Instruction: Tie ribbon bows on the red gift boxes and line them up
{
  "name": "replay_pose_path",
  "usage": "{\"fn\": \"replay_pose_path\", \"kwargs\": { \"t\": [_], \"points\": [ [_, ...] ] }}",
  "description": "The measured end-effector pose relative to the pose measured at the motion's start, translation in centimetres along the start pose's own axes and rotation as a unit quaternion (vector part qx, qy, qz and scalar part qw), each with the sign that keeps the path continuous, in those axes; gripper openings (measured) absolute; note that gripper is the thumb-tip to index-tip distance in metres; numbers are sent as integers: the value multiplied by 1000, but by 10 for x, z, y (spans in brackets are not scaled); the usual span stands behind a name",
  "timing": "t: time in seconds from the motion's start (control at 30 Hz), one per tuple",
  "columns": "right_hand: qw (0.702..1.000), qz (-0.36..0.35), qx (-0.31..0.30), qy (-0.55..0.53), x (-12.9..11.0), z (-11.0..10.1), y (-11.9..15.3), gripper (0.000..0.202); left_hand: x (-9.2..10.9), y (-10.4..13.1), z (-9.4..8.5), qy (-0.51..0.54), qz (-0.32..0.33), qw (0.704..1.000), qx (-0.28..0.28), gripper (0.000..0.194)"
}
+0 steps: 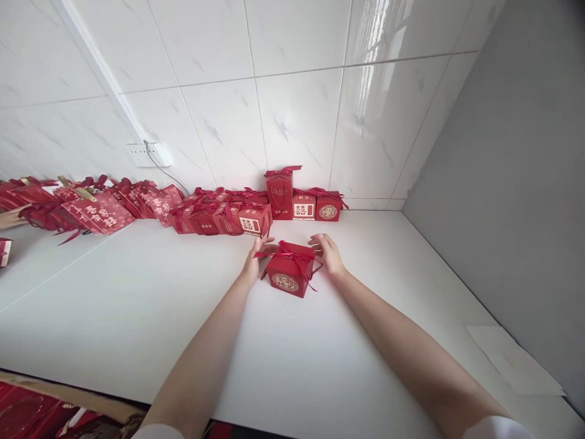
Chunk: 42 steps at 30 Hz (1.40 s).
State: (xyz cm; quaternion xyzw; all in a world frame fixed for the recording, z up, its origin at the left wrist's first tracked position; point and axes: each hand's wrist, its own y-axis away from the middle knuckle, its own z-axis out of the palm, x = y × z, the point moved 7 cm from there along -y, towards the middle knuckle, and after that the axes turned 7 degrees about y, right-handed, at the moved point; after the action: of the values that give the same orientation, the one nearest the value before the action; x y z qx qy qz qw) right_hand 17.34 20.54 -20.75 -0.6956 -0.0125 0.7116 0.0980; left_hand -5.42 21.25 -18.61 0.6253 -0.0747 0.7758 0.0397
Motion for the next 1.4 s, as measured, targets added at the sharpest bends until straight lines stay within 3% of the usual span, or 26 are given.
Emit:
{"fn": "replay_pose_path", "kwargs": {
  "t": [0.1, 0.2, 0.27, 0.43, 0.53, 0.57, 0.7, 0.87, 1.1, 1.27, 1.4],
  "points": [
    [999, 2, -46, 11, -5, 11, 6, 46, 7, 14, 11, -31, -40, 998, -45, 67],
    [997, 5, -77, 16, -11, 19, 13, 45, 23, 34, 25, -103, -66, 982, -145, 54],
    [996, 12, -90, 17, -16, 20, 17, 45, 38, 46, 28, -165, -58, 968, -182, 49],
    [995, 19, -86, 40, -41, -2, 27, 40, 73, 55, 31, -245, 51, 959, -130, 41],
    [991, 9, -80, 107, -65, -24, 37, 36, 78, 59, 43, -270, 78, 951, -132, 35],
    [984, 13, -103, 144, -72, -28, 42, 37, 76, 60, 46, -274, 73, 950, -134, 33],
    [927, 80, -312, 191, -87, -18, 70, 50, 66, 63, 56, -254, 33, 954, -156, 30],
    [894, 98, -404, 168, -100, -7, 92, 51, 71, 68, 59, -237, 47, 949, -201, 27],
    [886, 158, -405, 162, -97, -6, 103, 34, 83, 75, 59, -290, 39, 910, -295, 19],
    [910, 10, -353, 216, -119, -10, 100, 24, 82, 78, 54, -328, 9, 892, -311, 16],
    [880, -74, -338, 325, -133, -13, 105, 17, 81, 79, 55, -339, 1, 887, -312, 18]
  ]
}}
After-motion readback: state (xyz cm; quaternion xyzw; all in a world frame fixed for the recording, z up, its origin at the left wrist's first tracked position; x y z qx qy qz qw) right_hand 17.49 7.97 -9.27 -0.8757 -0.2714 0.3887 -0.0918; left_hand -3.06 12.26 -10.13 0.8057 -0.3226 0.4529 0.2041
